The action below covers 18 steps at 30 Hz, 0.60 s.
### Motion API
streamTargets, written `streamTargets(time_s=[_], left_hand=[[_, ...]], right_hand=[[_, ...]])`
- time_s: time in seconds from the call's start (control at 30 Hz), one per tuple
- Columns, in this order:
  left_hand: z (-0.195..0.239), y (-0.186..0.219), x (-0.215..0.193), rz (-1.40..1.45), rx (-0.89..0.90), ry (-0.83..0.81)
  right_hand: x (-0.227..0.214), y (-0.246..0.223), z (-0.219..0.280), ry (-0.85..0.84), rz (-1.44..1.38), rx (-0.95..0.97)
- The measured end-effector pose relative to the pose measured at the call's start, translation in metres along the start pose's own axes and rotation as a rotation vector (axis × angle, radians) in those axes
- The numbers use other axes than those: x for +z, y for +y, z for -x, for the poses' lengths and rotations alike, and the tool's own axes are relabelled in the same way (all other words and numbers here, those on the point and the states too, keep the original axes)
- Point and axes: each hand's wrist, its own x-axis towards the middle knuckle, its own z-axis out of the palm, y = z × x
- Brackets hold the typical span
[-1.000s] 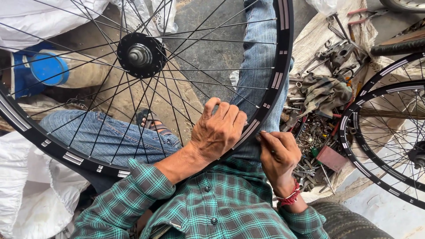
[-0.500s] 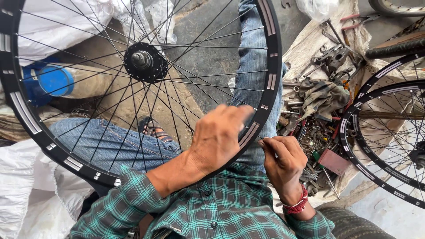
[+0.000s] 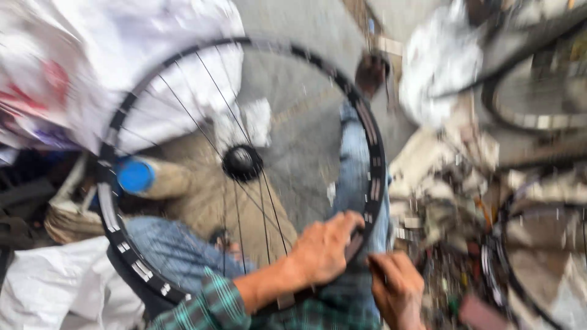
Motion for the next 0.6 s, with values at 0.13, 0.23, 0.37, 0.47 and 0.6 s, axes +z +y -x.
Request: streamTargets(time_s=[0.13,0.23,0.37,0.47,0.6], left_hand=[[-0.004,-0.008,0.004,0.023,-0.064,-0.126],[-0.007,-0.013,0.009,0.062,-0.184,-0.158],[-0.011,-0.011,0.017,0.042,-0.23,-0.084],[-0.007,-0.012,0.011,0.111,-0.208,-0.078],[-0.005,-0.018,0.001,0.229,-0.103,-0.126]], right_hand=[[0.014,0.027,0.002,0.003,0.014,-0.006],[0.026,0.045,0.004,-0.009,0.027,0.015],[0.031,0.061,0.009,0.002,0.017,0.031],[0.036,0.072,0.015,-0.095,0.008,0.188],[0.051,0.087,0.026,-0.095,-0.03,0.17]])
